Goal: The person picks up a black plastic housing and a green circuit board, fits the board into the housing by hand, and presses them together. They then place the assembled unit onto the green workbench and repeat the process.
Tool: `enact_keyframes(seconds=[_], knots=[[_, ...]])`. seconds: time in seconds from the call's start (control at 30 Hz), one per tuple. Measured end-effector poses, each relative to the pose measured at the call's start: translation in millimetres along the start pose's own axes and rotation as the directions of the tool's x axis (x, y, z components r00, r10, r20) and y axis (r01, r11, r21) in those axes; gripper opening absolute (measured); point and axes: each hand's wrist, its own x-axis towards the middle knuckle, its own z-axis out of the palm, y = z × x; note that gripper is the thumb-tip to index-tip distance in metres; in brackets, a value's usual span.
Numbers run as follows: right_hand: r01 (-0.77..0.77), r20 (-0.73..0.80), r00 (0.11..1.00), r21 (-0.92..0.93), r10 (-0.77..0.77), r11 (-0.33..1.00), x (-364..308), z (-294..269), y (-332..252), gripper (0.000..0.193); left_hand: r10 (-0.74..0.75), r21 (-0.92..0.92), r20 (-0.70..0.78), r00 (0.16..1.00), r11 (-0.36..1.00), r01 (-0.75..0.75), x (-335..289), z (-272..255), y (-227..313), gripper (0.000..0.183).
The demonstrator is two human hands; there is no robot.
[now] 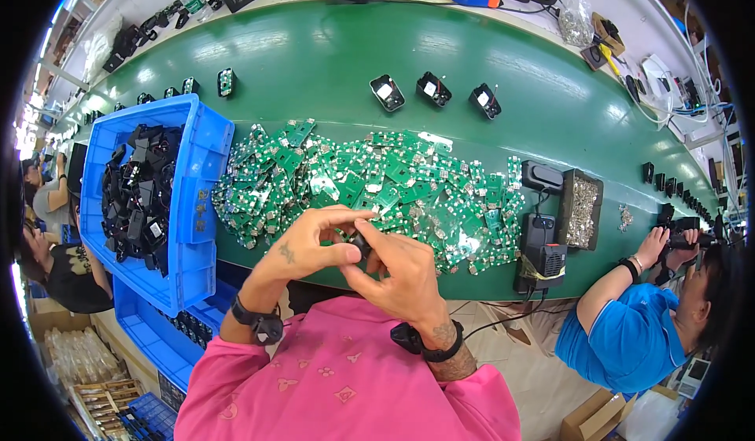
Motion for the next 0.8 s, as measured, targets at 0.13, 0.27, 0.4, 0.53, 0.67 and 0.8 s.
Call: enact_keyframes(seconds=[0.13,0.27,0.4,0.53,0.67,0.8], knots=[[-0.222,0.033,0.975,0.123,0.220,0.967,0,3,-1,0.057,-0.030,0.207,-0.054,0.998,0.977,0.041,25,-35,18,0.074],[-0.297,0.015,0.954,0.184,0.300,0.937,-5,2,4,0.046,0.362,0.732,-0.229,0.903,0.676,-0.085,95,-99,21,0.073],[-0.247,0.029,0.969,0.151,0.246,0.957,-10,2,2,0.035,0.457,0.877,-0.319,0.830,0.474,0.076,169,-149,-12,0.073],[-0.295,-0.035,0.953,0.125,0.301,0.947,-27,-6,11,0.032,0.260,0.856,-0.382,0.887,0.461,0.233,197,-175,-47,0.084],[-0.416,-0.120,0.890,0.179,0.440,0.891,-41,-21,24,0.029,0.416,0.903,-0.414,0.810,0.078,0.421,196,-136,-38,0.092],[-0.441,-0.155,0.872,0.165,0.464,0.882,-29,-24,26,0.025,0.106,0.925,-0.316,0.943,0.255,0.281,190,-62,1,0.086]])
